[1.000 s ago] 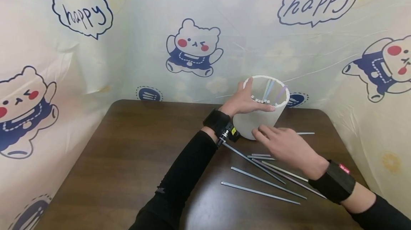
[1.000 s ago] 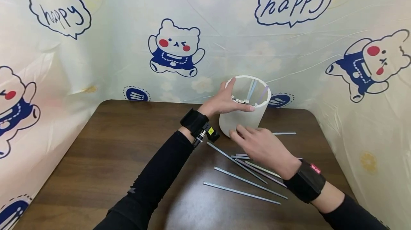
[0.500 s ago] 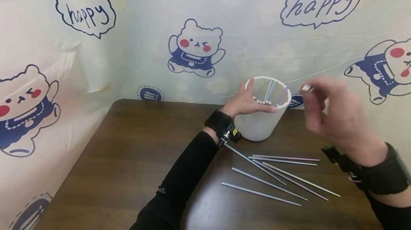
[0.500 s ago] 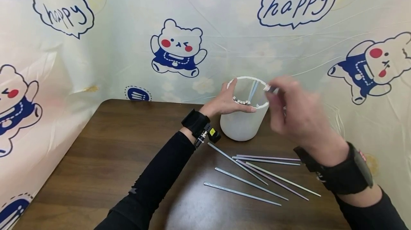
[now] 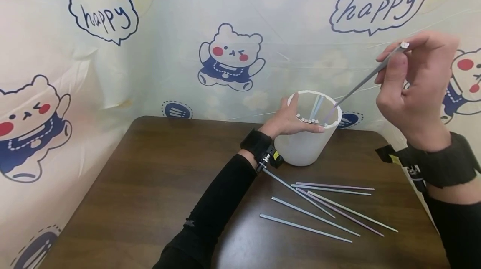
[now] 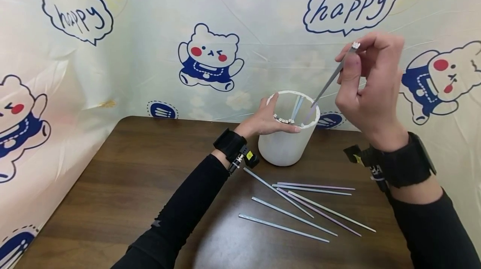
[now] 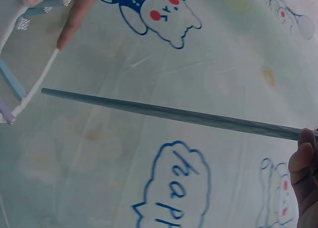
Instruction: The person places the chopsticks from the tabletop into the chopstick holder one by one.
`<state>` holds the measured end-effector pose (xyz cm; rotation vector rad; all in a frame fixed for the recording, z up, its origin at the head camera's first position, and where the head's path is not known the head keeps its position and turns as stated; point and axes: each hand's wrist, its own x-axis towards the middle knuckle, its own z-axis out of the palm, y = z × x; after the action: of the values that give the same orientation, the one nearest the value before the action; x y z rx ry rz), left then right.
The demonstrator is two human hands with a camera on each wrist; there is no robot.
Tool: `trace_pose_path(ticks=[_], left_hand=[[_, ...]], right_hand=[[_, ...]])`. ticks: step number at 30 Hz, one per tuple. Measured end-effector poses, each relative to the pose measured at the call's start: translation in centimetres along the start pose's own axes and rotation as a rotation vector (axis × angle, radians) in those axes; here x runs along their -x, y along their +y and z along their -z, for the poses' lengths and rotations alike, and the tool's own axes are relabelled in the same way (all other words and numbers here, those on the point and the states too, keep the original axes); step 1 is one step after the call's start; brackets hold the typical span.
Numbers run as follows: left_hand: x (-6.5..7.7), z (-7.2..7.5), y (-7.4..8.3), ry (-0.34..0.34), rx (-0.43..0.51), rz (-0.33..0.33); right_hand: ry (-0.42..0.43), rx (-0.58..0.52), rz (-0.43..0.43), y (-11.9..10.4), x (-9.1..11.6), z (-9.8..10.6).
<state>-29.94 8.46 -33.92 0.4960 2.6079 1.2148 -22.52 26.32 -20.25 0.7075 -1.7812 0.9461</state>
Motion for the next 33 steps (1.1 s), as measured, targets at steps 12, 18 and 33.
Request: trace_pose_path(ticks=[12,18,33], left_hand=[[-0.1,0.1,-0.1,-0.01,-0.005,-0.005],[0.0,0.1,0.0,-0.019,-0.007,-0.001],[0.0,0.2,0.2,-0.009,-0.004,0.017]], right_hand=[[-0.096,-0.027,-0.216,6.7,0.5,-1.2],[-0.129,-0.018,-0.35,10.0,1.9,-1.7],[-0.297,-0.018,-0.569,13.3,4.9,-3.1]])
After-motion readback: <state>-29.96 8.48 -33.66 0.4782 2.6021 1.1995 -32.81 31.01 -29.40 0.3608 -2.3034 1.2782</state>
